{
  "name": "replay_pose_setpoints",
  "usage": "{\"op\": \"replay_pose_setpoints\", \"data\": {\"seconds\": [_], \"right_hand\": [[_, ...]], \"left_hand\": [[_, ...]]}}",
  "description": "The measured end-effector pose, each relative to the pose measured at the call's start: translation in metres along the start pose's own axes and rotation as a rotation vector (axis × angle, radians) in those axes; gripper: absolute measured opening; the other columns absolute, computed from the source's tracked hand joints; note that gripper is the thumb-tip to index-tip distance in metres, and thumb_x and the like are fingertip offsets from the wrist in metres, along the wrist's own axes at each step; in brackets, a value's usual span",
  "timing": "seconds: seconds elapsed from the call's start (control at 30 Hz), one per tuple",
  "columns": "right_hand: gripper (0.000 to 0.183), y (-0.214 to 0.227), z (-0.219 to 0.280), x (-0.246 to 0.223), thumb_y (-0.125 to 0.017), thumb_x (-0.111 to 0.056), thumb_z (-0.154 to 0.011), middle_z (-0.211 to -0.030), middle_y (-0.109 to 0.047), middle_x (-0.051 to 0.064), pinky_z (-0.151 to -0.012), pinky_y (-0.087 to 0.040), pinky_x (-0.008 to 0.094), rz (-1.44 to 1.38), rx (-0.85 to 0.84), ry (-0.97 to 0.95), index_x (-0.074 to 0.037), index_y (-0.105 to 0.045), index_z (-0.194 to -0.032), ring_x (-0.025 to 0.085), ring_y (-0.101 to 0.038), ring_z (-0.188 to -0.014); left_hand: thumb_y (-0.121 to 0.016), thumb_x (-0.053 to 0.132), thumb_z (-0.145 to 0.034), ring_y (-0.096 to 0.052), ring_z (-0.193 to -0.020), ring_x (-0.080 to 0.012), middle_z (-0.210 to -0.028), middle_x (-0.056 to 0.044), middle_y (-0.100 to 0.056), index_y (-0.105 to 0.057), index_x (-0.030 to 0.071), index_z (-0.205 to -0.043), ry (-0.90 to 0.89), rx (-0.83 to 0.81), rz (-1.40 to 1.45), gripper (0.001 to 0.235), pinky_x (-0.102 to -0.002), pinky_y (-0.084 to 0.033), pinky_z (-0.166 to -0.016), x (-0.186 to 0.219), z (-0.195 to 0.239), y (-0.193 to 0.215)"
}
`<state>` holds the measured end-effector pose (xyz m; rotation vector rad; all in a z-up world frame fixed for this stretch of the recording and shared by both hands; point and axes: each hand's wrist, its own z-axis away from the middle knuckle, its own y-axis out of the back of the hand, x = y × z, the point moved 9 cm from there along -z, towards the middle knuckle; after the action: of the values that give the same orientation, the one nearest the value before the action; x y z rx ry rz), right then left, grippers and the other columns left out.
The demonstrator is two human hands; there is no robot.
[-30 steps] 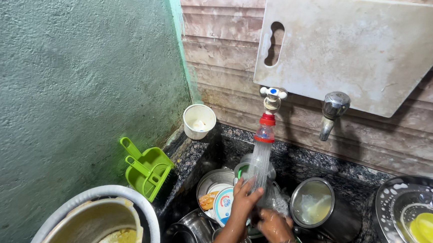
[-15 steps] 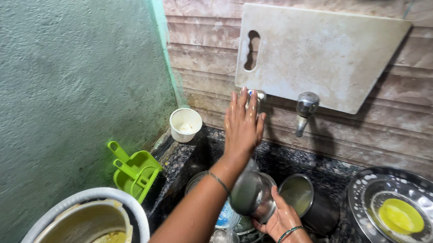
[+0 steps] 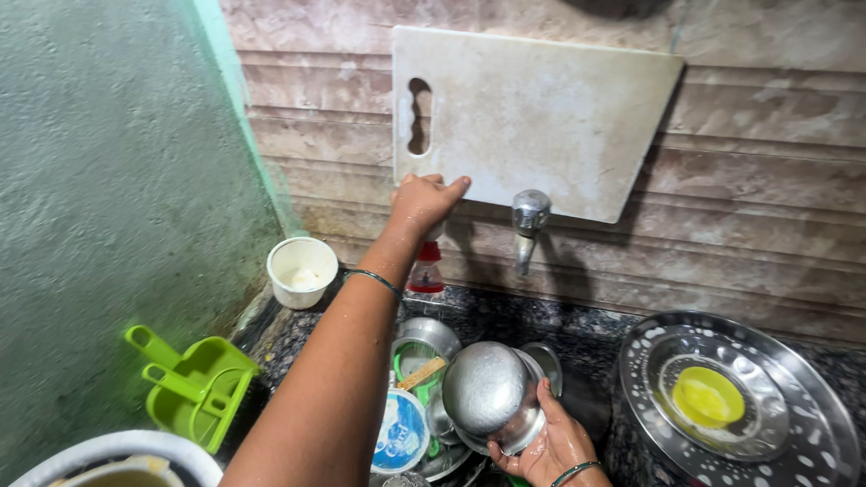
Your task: The person rinses multiple stainless steel dishes and a plastic bowl under running water in a kitchen sink. They handle each item one at a time, turning them over and rinsing both sides before placing them aside.
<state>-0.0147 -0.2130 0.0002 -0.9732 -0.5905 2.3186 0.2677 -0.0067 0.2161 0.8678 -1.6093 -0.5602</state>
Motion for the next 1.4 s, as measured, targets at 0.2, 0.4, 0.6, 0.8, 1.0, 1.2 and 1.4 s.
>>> {"op": "replay_pose_setpoints", "data": {"seconds": [0.2,0.4,0.6,0.8,1.0,1.2,1.4], "right_hand": [[0.045,0.020,0.004,-0.016,-0.056,-0.044,-0.095,-0.125,-0.061,0.017,-0.078,-0.054,0.051,-0.025,-0.004,0.046,-0.012,-0.052,-0.125,0.033,-0.061,-0.106],[0.036,0.032,0.002,-0.023,-0.058,-0.041,-0.095,-0.126,-0.062,0.014,-0.078,-0.052,0.050,-0.086,-0.001,0.041,-0.017,-0.055,-0.121,0.030,-0.060,-0.109],[0.029,0.041,0.007,-0.026,-0.059,-0.040,-0.094,-0.115,-0.064,0.010,-0.074,-0.054,0.047,0.032,-0.074,0.041,-0.020,-0.054,-0.114,0.028,-0.062,-0.100],[0.029,0.056,0.032,-0.054,-0.055,-0.041,-0.098,-0.116,-0.063,0.009,-0.072,-0.054,0.042,0.262,-0.016,0.170,-0.019,-0.054,-0.117,0.023,-0.064,-0.097],[0.050,0.049,0.111,-0.119,-0.064,-0.042,-0.090,-0.116,-0.062,0.002,-0.071,-0.053,0.040,0.330,-0.002,0.318,-0.024,-0.046,-0.133,0.018,-0.064,-0.098],[0.105,0.066,0.184,-0.229,-0.080,-0.015,-0.071,-0.103,-0.058,0.008,-0.053,-0.041,0.035,0.306,0.125,0.628,-0.039,-0.020,-0.153,0.017,-0.051,-0.069],[0.077,0.143,0.285,-0.388,-0.084,-0.017,-0.086,-0.119,-0.058,0.005,-0.057,-0.052,0.032,0.259,0.244,1.157,-0.021,-0.033,-0.143,0.019,-0.064,-0.087]], "left_hand": [[-0.068,0.049,-0.088,-0.038,-0.133,-0.0403,-0.138,-0.025,-0.049,-0.070,0.009,-0.122,-0.332,0.485,0.107,0.053,-0.058,-0.026,-0.110,0.025,0.084,0.025],[-0.063,0.030,-0.092,-0.053,-0.124,-0.0332,-0.129,-0.018,-0.053,-0.060,0.002,-0.131,-0.001,0.448,0.493,0.048,-0.045,-0.041,-0.107,-0.061,0.245,-0.047],[-0.050,0.066,-0.094,-0.062,-0.092,-0.0213,-0.098,-0.006,-0.066,-0.065,0.008,-0.122,0.837,-0.147,0.994,0.066,-0.037,-0.048,-0.081,-0.111,0.342,-0.162],[-0.068,0.043,-0.089,-0.051,-0.066,-0.0095,-0.074,0.005,-0.054,-0.063,0.016,-0.116,0.703,-0.265,1.113,0.039,-0.029,-0.040,-0.063,-0.058,0.344,-0.192],[-0.069,0.032,-0.088,-0.057,-0.084,-0.0120,-0.098,0.001,-0.061,-0.059,0.015,-0.126,0.555,-0.190,1.064,0.043,-0.028,-0.046,-0.070,0.029,0.330,-0.175],[-0.067,0.027,-0.089,-0.060,-0.109,-0.0144,-0.129,-0.005,-0.061,-0.047,0.016,-0.141,0.220,-0.320,1.349,0.057,-0.033,-0.049,-0.089,0.168,0.325,-0.160],[-0.066,0.032,-0.092,-0.062,-0.110,-0.0158,-0.122,-0.004,-0.068,-0.059,0.012,-0.138,0.122,-0.567,1.070,0.050,-0.032,-0.047,-0.091,0.243,0.352,-0.171]]}}
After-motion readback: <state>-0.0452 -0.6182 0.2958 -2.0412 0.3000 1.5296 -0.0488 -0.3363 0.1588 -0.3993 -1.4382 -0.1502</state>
